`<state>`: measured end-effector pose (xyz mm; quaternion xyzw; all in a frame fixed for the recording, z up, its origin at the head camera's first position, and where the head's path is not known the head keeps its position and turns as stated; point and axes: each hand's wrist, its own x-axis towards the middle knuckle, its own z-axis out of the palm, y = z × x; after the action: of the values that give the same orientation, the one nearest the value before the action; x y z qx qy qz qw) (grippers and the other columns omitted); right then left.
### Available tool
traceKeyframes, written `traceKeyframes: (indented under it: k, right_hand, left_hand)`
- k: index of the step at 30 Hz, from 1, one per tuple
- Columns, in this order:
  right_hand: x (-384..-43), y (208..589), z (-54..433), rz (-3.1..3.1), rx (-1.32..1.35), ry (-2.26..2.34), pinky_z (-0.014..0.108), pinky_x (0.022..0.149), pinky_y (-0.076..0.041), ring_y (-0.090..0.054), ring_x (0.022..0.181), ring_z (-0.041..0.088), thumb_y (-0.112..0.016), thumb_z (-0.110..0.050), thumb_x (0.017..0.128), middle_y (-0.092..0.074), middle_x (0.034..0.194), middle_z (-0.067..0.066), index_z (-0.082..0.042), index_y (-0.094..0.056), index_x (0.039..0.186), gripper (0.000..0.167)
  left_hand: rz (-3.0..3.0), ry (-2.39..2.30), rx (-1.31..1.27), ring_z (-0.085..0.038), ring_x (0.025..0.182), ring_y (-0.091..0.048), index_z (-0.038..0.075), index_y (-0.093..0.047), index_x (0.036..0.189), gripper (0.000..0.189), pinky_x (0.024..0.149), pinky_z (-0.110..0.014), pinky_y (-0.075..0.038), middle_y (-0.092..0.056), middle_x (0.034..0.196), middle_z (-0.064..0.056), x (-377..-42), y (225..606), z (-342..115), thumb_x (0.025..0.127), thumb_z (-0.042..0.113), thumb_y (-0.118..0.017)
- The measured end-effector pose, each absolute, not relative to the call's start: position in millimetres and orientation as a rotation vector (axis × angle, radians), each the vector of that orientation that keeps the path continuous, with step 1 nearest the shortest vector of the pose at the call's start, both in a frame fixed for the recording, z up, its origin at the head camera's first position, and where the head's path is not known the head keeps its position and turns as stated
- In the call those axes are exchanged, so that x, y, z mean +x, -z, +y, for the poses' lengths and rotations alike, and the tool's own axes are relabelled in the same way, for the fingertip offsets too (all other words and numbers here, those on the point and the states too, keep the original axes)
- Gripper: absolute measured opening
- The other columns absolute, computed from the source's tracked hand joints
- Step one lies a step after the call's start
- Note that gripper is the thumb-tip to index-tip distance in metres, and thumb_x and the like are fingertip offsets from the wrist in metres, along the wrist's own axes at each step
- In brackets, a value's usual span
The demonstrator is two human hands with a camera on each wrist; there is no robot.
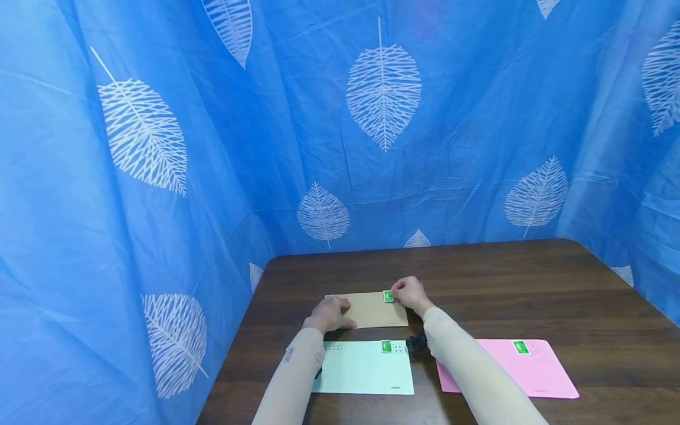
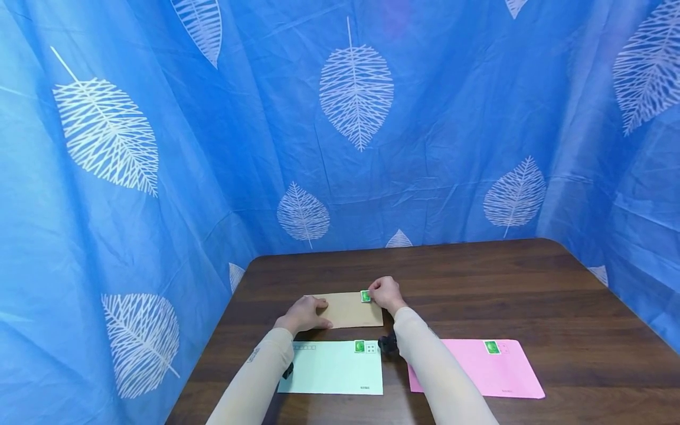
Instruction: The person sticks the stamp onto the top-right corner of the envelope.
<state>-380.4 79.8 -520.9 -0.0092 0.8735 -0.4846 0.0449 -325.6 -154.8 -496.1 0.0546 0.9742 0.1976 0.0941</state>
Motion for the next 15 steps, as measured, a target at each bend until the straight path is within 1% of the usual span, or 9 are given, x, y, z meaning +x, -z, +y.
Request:
traceKeyframes:
  k: [6, 15]
  right_hand:
    - [-380.0, 523.7, 79.4, 2.701, -0.049, 1.471, 0.030, 0.066, -0.050, -0.058, 0.079, 0.023, -0.065, -0.005, 0.094, -0.068, 0.093, 0.014, 0.002, -0.072, 0.093, 0.010]
    - [-381.7, 525.1, 76.6, 2.771, -0.076, 1.407, 0.033, 0.070, -0.052, -0.060, 0.081, 0.023, -0.067, -0.006, 0.093, -0.070, 0.093, 0.014, 0.000, -0.072, 0.089, 0.010]
  left_hand:
    - [2.886, -0.603, 0.181, -0.029, 0.140, -0.049, 0.015, -0.064, 0.136, 0.063, 0.112, -0.050, -0.043, -0.058, 0.146, -0.005, -324.8, 497.5, -154.9, 0.080, 0.035, -0.084]
    - [2.892, -0.597, 0.219, -0.030, 0.138, -0.051, 0.013, -0.064, 0.135, 0.061, 0.112, -0.048, -0.044, -0.059, 0.145, -0.006, -324.1, 497.3, -154.7, 0.081, 0.034, -0.084]
